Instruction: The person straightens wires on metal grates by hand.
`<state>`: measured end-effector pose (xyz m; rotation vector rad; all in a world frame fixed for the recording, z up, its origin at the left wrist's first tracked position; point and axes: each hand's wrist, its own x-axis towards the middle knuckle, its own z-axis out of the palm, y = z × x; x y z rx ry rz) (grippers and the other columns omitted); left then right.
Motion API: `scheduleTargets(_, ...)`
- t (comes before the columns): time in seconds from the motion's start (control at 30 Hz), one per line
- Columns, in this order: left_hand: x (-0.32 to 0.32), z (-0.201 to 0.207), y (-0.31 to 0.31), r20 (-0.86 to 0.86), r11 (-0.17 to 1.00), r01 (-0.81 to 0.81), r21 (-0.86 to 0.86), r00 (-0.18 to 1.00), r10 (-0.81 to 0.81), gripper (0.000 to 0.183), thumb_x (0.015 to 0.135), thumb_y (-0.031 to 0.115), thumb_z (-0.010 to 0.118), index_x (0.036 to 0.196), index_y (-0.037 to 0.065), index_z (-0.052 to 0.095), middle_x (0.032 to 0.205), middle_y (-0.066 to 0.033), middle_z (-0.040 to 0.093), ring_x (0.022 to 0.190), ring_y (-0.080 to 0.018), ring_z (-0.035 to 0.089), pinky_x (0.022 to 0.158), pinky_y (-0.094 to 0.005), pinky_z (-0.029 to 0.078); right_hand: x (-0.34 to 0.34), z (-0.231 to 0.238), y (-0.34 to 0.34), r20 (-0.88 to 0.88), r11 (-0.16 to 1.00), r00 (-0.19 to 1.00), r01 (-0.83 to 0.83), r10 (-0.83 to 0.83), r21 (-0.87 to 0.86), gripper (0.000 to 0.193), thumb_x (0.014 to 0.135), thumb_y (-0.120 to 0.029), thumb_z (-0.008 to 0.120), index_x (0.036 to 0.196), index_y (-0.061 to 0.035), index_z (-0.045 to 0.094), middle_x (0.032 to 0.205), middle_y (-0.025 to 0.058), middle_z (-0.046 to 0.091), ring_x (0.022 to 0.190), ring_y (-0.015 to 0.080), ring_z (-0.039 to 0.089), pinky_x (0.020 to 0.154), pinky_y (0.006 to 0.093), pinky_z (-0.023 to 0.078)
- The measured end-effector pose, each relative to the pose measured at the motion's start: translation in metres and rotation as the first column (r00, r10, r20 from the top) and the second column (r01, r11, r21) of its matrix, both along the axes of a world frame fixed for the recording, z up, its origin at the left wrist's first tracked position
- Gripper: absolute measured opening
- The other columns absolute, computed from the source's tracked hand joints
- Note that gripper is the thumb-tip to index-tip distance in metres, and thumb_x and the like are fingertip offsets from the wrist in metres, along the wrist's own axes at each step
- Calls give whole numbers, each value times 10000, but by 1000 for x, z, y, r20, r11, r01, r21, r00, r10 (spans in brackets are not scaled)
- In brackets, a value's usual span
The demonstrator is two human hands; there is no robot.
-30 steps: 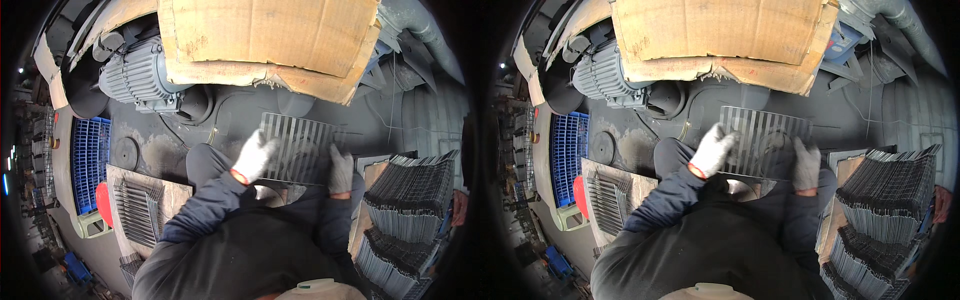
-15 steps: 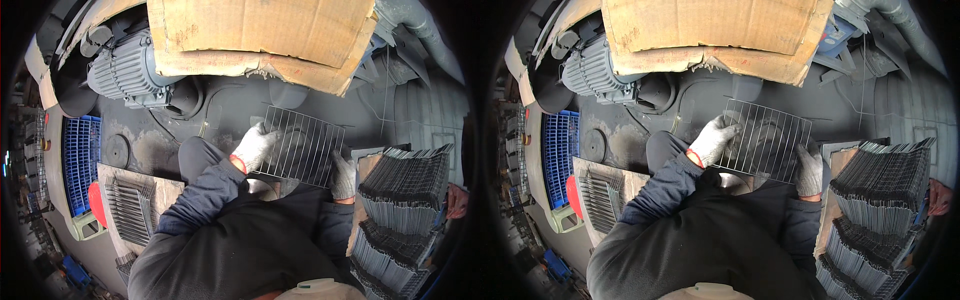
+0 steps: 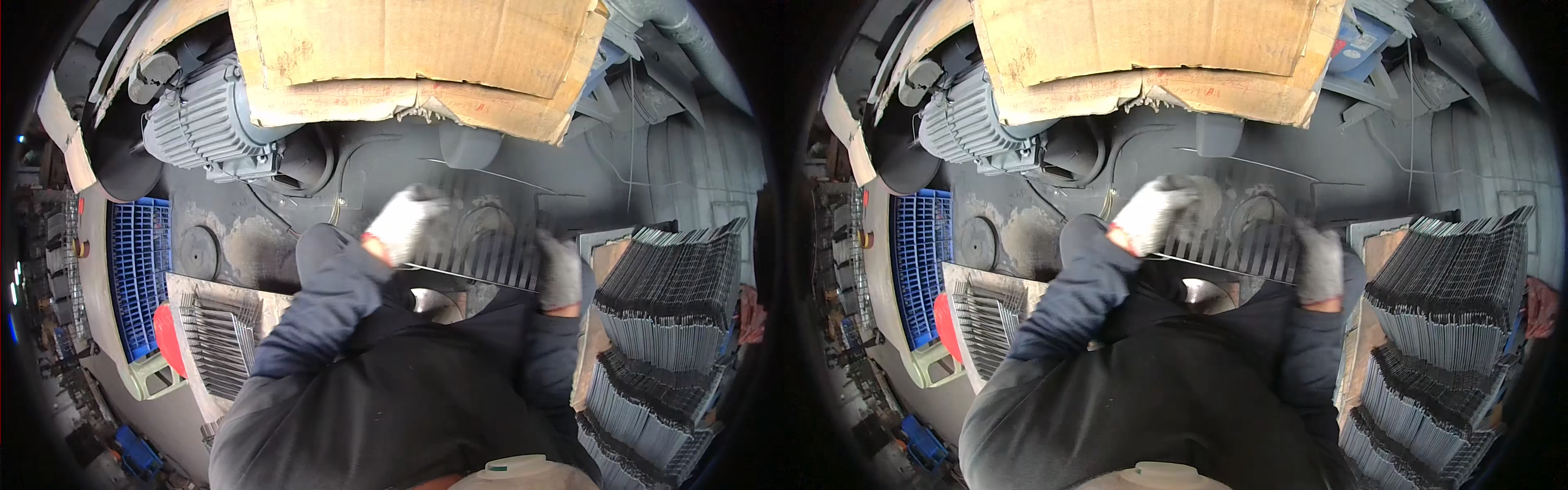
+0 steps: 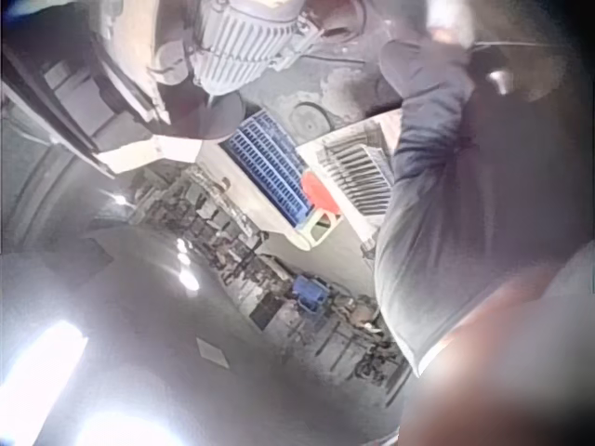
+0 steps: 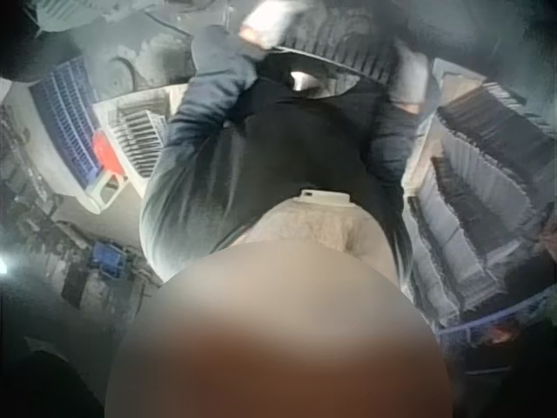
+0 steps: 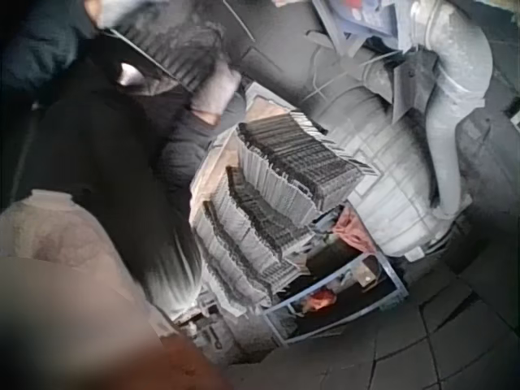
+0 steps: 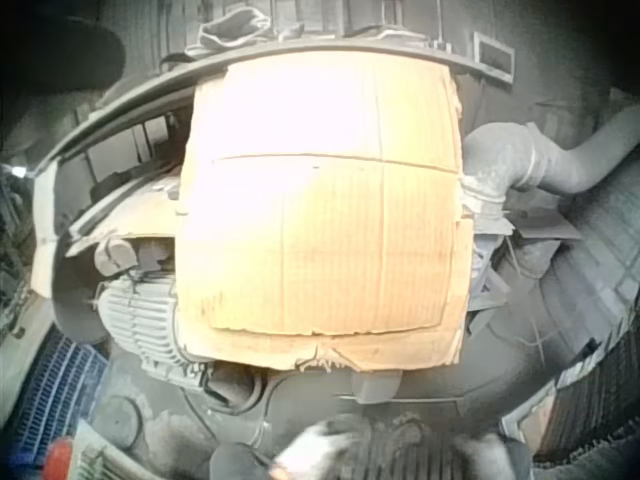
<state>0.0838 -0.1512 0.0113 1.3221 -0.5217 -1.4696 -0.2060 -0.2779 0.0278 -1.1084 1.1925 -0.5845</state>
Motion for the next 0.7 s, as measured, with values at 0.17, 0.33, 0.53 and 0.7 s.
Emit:
scheduleTargets(0.17,-29,-17,-11,-240,982,-182,53,952,189,276,1017,148,699,1217,-34,648,903,-50,687,741,-128,643,638,-298,549,-4,18,-9,152,995,984,92,-96,29,289,998,-138,684,1244,7,723,1093,75,751,907,163,717,792,291,578)
scheduleTargets(0.33,40,1,81,-2,913,-394,109,918,396,246,1037,241,669,1089,1,679,798,-72,669,609,-199,642,570,-335,544,100,-10,16,-111,967,961,-253,252,5,252,1037,-247,700,1076,-5,758,884,59,740,706,131,669,616,298,539)
scheduleTargets(0.53,60,45,178,93,727,-678,107,735,671,253,1008,177,729,1181,61,586,832,-41,665,590,-149,633,484,-319,556,156,-27,84,165,747,809,-415,564,-519,292,1059,-92,661,1348,-57,630,1095,47,712,799,102,661,662,281,566)
scheduleTargets(0.7,15,56,202,115,793,-608,15,789,603,347,948,38,695,1281,0,606,1099,-100,717,866,-168,704,793,-322,611,134,-12,84,328,872,831,-488,448,46,287,1065,-62,645,1349,-20,657,1227,85,723,1147,162,679,1004,311,543)
